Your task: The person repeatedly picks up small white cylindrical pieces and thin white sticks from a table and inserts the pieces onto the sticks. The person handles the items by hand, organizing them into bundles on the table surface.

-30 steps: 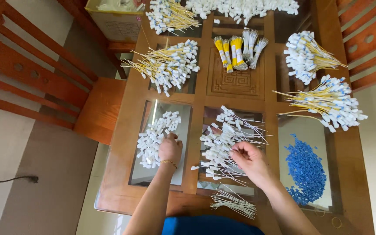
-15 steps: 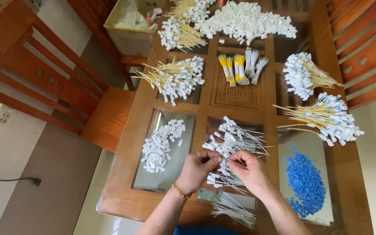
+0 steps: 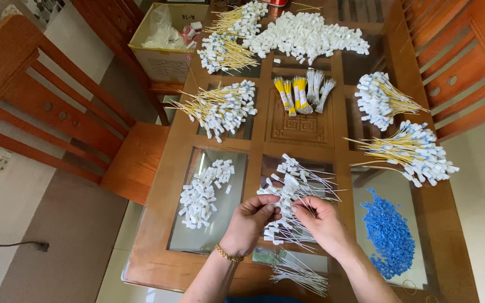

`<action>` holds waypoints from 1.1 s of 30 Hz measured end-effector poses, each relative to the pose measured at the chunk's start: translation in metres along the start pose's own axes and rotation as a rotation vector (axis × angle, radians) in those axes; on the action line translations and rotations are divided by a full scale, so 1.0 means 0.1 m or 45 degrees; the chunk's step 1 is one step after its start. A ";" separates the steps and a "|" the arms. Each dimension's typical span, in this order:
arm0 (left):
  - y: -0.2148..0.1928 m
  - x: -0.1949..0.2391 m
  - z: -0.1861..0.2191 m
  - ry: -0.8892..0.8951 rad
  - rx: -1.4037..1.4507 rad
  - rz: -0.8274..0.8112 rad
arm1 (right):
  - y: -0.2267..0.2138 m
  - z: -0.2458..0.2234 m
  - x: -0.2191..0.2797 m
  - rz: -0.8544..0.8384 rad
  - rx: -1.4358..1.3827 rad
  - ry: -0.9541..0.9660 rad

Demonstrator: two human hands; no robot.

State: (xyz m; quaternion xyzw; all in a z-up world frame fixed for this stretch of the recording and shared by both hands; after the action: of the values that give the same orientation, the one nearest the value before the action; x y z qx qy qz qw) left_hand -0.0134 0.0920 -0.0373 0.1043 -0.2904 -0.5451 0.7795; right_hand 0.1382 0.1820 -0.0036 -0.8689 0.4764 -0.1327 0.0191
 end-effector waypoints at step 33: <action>-0.09 0.00 -0.02 0.155 0.021 -0.048 | 0.23 -0.34 0.10 -0.007 0.389 -0.310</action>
State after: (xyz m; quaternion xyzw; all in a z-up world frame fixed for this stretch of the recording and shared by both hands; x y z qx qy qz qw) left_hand -0.0194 0.0884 -0.0427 0.1489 -0.2449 -0.5500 0.7845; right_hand 0.1158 0.1644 0.0278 -0.8668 0.4426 -0.0974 0.2081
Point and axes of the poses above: each hand's wrist, its own x-axis away from the middle knuckle, its own y-axis out of the palm, z = x × y, the point moved 9 cm from there along -x, towards the middle knuckle, and after that the axes turned 8 degrees about -x, right-handed, at the moved point
